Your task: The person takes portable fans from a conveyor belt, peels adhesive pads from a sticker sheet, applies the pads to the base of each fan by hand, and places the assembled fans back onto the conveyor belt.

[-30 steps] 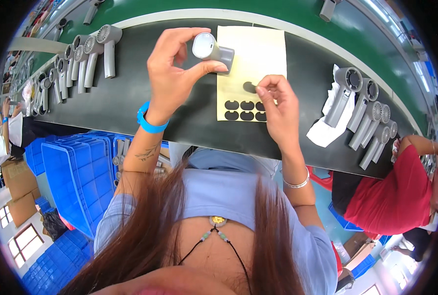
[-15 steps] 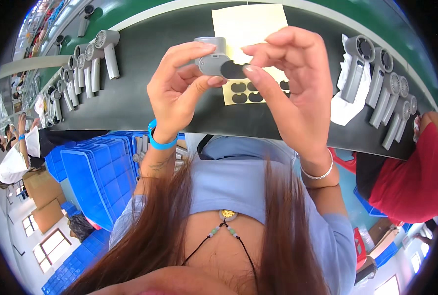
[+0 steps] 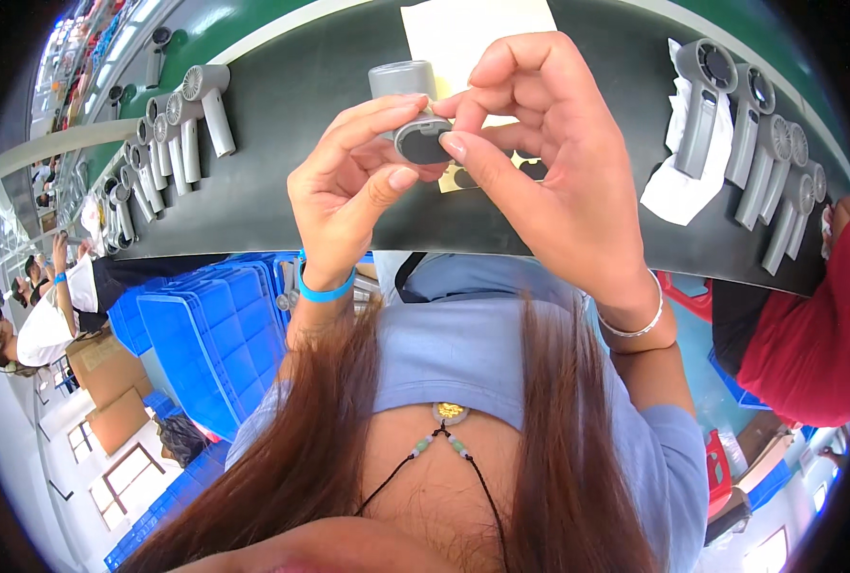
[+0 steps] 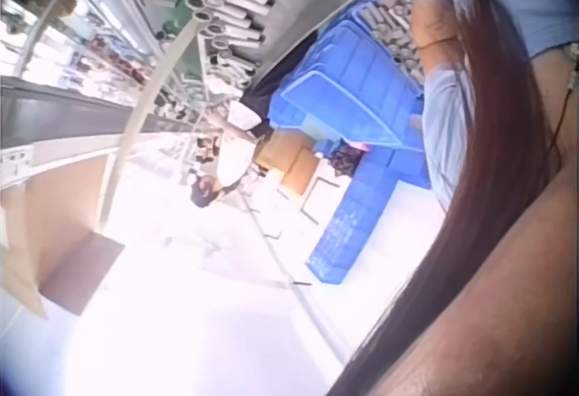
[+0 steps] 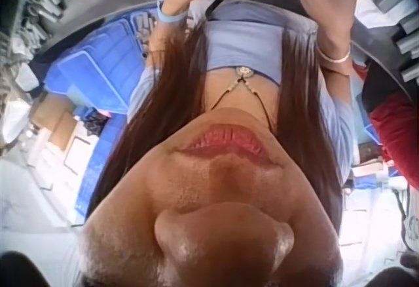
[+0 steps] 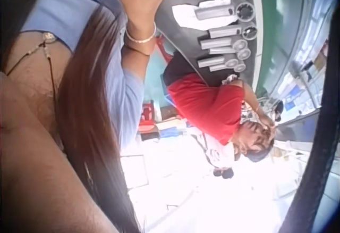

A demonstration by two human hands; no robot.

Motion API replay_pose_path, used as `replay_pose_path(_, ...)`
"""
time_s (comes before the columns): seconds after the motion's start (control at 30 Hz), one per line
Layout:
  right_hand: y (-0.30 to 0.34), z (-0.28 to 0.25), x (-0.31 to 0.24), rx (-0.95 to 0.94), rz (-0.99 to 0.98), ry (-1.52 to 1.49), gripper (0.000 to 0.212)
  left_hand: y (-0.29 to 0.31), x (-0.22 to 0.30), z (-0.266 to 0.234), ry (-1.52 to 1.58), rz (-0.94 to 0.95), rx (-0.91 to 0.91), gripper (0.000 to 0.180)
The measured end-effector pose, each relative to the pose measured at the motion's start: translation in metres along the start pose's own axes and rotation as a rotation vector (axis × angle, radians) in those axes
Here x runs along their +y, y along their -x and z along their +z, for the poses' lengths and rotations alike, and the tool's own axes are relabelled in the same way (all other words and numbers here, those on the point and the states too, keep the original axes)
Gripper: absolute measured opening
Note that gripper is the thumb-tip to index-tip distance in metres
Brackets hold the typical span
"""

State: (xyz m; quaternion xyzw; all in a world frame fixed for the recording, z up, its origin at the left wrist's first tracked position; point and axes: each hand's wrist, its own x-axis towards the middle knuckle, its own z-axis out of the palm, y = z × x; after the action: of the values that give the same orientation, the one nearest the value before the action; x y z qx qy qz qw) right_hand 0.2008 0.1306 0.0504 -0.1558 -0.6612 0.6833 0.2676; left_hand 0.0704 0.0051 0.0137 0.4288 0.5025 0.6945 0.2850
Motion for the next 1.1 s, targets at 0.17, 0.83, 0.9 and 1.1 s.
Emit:
replay_pose_path(0.17, -0.0004, -0.0009, -0.0006, 0.0, 0.008, 0.018, 0.034, 0.0007, 0.0002, -0.0004, 0.032, -0.03, -0.009, 0.032)
replay_pose_path(0.83, -0.0015, 0.0009, -0.0042, 0.025, 0.018, 0.077, 0.032, -0.0006, -0.002, 0.002, 0.078, -0.041, 0.004, 0.03)
replay_pose_path(0.9, -0.0013, 0.0011, -0.0046, 0.023, 0.01, 0.084, 0.032, -0.0007, -0.002, 0.0022, 0.083, -0.04, 0.003, 0.03)
replay_pose_path(1.1, -0.0008, 0.0022, -0.0054, 0.03, 0.008, 0.084, 0.032, -0.0007, -0.003, 0.0024, 0.048, -0.03, 0.002, 0.03)
